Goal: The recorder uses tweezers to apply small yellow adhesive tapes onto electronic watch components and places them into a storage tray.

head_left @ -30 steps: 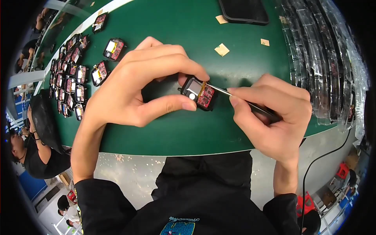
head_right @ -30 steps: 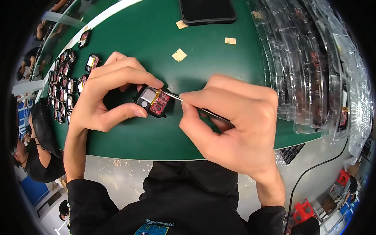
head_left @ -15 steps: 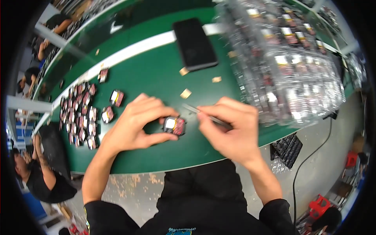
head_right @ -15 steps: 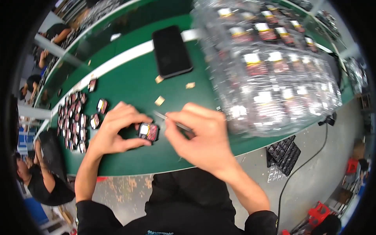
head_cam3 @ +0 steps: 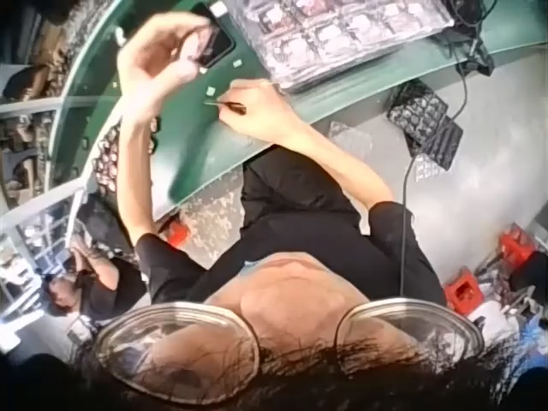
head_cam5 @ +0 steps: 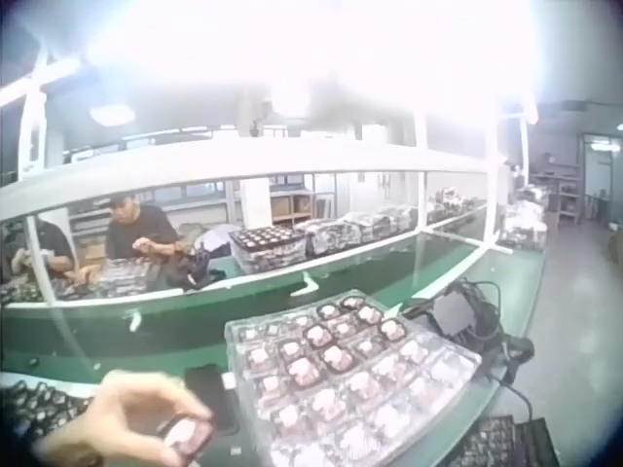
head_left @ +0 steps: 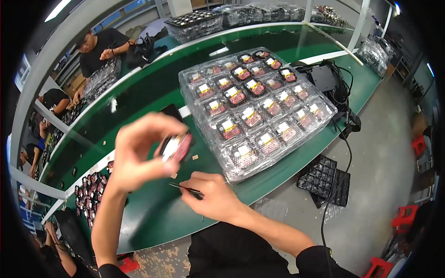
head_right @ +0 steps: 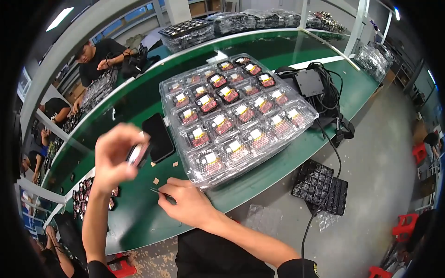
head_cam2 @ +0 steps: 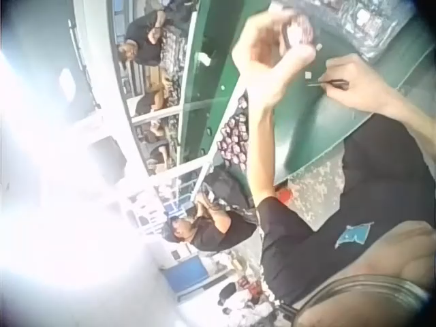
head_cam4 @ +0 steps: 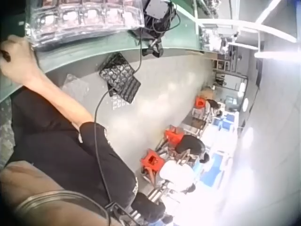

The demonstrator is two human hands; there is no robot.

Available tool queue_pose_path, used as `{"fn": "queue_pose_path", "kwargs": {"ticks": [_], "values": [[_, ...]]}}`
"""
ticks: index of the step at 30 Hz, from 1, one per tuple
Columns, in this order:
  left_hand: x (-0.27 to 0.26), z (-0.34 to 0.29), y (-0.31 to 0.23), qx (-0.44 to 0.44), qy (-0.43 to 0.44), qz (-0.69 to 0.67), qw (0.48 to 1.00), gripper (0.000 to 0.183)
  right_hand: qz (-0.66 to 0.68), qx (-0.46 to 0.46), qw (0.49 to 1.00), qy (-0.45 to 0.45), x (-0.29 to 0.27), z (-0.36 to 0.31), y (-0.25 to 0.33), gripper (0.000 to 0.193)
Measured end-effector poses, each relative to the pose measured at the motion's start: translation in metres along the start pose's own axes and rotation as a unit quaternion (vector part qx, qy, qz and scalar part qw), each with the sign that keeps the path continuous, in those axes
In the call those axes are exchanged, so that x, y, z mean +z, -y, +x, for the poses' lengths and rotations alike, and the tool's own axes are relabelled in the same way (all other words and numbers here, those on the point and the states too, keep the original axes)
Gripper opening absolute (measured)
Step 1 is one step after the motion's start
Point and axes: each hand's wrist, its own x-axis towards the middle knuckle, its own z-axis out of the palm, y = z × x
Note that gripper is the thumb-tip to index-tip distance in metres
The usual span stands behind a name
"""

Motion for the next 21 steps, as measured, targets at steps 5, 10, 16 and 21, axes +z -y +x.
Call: {"fn": "queue_pose_path", "kwargs": {"ticks": [5,10,16,21], "values": [[0.055,0.134,-0.025,0.134,0.116,0.2,0.964,0.044,0.0,0.022,0.999,0.034,0.0,0.004,0.009,0.017],[0.119,0.222,-0.002,0.206,0.229,0.253,0.917,0.048,0.021,0.018,0.999,0.02,0.005,0.004,0.006,0.017],[0.142,0.231,0.022,0.207,0.231,0.276,0.91,0.053,0.017,0.025,0.999,0.029,0.005,0.002,0.005,0.016],[0.145,0.157,-0.004,0.265,0.239,0.308,0.882,0.068,0.005,0.02,0.998,0.056,0.0,0.002,0.008,0.018]]}}
